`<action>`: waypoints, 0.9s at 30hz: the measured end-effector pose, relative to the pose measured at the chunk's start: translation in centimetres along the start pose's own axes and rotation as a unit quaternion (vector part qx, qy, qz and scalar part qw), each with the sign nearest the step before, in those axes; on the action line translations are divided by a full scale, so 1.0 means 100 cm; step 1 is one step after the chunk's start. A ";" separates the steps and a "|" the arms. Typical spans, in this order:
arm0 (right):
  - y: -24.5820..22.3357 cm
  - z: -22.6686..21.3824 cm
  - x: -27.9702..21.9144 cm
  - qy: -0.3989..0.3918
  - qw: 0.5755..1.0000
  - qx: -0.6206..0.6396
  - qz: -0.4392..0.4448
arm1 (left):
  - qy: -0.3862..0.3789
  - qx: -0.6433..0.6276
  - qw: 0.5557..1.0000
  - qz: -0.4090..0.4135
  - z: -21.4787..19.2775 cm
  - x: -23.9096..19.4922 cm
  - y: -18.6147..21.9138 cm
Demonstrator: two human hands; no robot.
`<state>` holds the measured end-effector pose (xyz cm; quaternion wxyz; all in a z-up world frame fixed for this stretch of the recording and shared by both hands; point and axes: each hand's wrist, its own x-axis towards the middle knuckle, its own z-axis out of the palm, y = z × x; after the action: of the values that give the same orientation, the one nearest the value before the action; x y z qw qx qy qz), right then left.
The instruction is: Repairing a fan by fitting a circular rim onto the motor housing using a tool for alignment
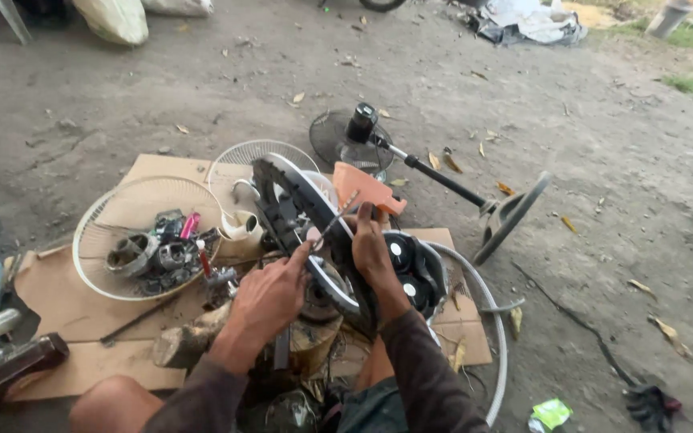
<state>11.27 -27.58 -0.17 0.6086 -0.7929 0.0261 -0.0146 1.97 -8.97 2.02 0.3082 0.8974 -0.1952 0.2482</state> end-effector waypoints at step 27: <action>-0.007 -0.010 -0.033 -0.064 0.997 0.036 0.028 | 0.025 -0.424 0.819 -0.387 0.091 0.005 0.013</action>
<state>7.95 -28.15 0.75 0.6374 -0.7687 0.0087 0.0524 4.70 -15.97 -3.31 0.7338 0.6731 0.0896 0.0237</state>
